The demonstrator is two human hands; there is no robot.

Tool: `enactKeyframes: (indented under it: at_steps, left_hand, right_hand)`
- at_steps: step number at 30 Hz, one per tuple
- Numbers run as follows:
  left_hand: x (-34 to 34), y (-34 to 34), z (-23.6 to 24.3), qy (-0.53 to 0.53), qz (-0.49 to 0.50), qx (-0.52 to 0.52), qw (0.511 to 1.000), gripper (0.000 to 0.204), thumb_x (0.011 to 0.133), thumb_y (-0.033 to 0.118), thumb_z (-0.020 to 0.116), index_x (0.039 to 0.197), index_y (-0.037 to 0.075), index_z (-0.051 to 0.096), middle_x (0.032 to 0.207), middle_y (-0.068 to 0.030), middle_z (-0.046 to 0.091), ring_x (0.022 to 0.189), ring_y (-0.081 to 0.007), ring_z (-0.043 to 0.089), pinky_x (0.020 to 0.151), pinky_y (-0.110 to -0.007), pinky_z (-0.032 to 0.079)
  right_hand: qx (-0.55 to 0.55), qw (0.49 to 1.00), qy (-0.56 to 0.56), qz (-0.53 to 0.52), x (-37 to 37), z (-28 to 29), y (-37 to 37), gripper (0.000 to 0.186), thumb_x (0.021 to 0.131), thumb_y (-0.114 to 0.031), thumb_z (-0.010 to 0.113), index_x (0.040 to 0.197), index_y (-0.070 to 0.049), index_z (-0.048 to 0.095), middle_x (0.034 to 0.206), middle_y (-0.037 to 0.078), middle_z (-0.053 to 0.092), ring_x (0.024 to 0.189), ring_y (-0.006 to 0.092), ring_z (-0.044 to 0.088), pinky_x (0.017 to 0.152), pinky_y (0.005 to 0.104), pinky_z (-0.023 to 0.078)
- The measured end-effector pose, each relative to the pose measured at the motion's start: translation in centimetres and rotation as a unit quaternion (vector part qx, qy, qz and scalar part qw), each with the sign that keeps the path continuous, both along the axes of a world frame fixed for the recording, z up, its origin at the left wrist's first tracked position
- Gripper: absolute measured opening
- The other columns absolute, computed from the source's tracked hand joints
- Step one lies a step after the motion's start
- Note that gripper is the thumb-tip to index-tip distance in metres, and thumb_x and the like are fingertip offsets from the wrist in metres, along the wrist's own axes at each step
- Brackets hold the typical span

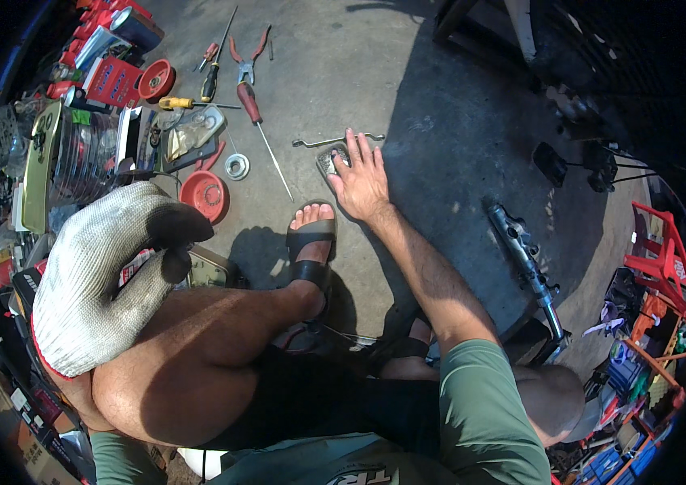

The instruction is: The person repeatedly picks up small metal parts from a tray and inserts them into the motorcycle engine area. They handle the parts one at a time, placing them into the engine compartment and adjusting them by hand.

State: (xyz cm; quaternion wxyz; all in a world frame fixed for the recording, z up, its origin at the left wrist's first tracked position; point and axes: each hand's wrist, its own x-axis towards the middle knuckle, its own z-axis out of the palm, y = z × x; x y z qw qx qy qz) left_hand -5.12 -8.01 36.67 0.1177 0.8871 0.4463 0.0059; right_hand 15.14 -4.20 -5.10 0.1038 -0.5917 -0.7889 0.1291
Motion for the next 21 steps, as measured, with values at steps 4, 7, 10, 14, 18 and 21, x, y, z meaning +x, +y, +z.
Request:
enactKeyframes:
  at_steps: [4, 7, 10, 14, 18, 21]
  left_hand:
    - [0.9, -0.1, 0.3, 0.039, 0.004, 0.008, 0.999, 0.042, 0.063, 0.013, 0.081, 0.104, 0.022, 0.083, 0.105, -0.0103, 0.071, 0.108, -0.0333, 0.066, 0.098, -0.044, 0.051]
    - [1.2, -0.3, 0.4, 0.048, 0.004, 0.019, 0.999, 0.041, 0.064, 0.012, 0.081, 0.105, 0.021, 0.083, 0.105, -0.0098, 0.072, 0.108, -0.033, 0.067, 0.098, -0.043, 0.051]
    - [1.3, -0.3, 0.3, 0.044, 0.006, 0.025, 0.999, 0.042, 0.064, 0.013, 0.082, 0.105, 0.02, 0.082, 0.106, -0.0099, 0.072, 0.108, -0.0329, 0.067, 0.098, -0.043, 0.051]
    - [1.2, -0.4, 0.1, 0.039, 0.011, 0.032, 0.999, 0.043, 0.064, 0.014, 0.082, 0.106, 0.019, 0.081, 0.107, -0.0101, 0.071, 0.109, -0.0329, 0.067, 0.098, -0.043, 0.052]
    - [1.2, -0.6, 0.1, 0.031, 0.015, 0.04, 0.999, 0.044, 0.063, 0.014, 0.083, 0.107, 0.018, 0.08, 0.109, -0.0103, 0.071, 0.109, -0.0329, 0.067, 0.098, -0.042, 0.052]
    - [1.0, -0.9, 0.1, 0.024, 0.021, 0.046, 0.998, 0.045, 0.063, 0.015, 0.084, 0.108, 0.017, 0.079, 0.11, -0.0104, 0.07, 0.109, -0.0328, 0.067, 0.098, -0.042, 0.052]
  right_hand:
    - [-0.011, 1.0, -0.018, 0.003, -0.1, 0.3, 0.2, 0.049, 0.097, -0.036, 0.058, 0.138, -0.009, 0.063, 0.168, 0.022, 0.018, 0.154, 0.0395, 0.019, 0.121, 0.0585, 0.024]
    - [-0.009, 1.0, -0.027, 0.003, -0.1, 0.4, 0.1, 0.049, 0.097, -0.037, 0.058, 0.138, -0.01, 0.063, 0.168, 0.021, 0.018, 0.154, 0.0392, 0.019, 0.121, 0.0586, 0.024]
    - [-0.01, 0.999, -0.03, 0.005, 0.0, 0.3, 0.2, 0.048, 0.097, -0.037, 0.058, 0.138, -0.011, 0.063, 0.168, 0.02, 0.018, 0.154, 0.039, 0.019, 0.121, 0.0586, 0.024]
    - [0.001, 1.0, 0.002, -0.007, -0.1, 0.2, 0.1, 0.045, 0.097, -0.035, 0.059, 0.134, -0.011, 0.066, 0.167, 0.022, 0.021, 0.153, 0.0406, 0.022, 0.121, 0.058, 0.024]
    - [0.051, 0.99, 0.12, -0.047, 0.8, -0.4, -0.4, 0.038, 0.089, -0.019, 0.065, 0.124, -0.009, 0.071, 0.161, 0.028, 0.031, 0.148, 0.0446, 0.03, 0.121, 0.0535, 0.027]
    - [0.051, 0.972, 0.209, -0.097, 1.5, -0.4, -0.6, 0.036, 0.081, -0.005, 0.066, 0.116, -0.007, 0.073, 0.155, 0.032, 0.038, 0.143, 0.0476, 0.037, 0.12, 0.0497, 0.03]
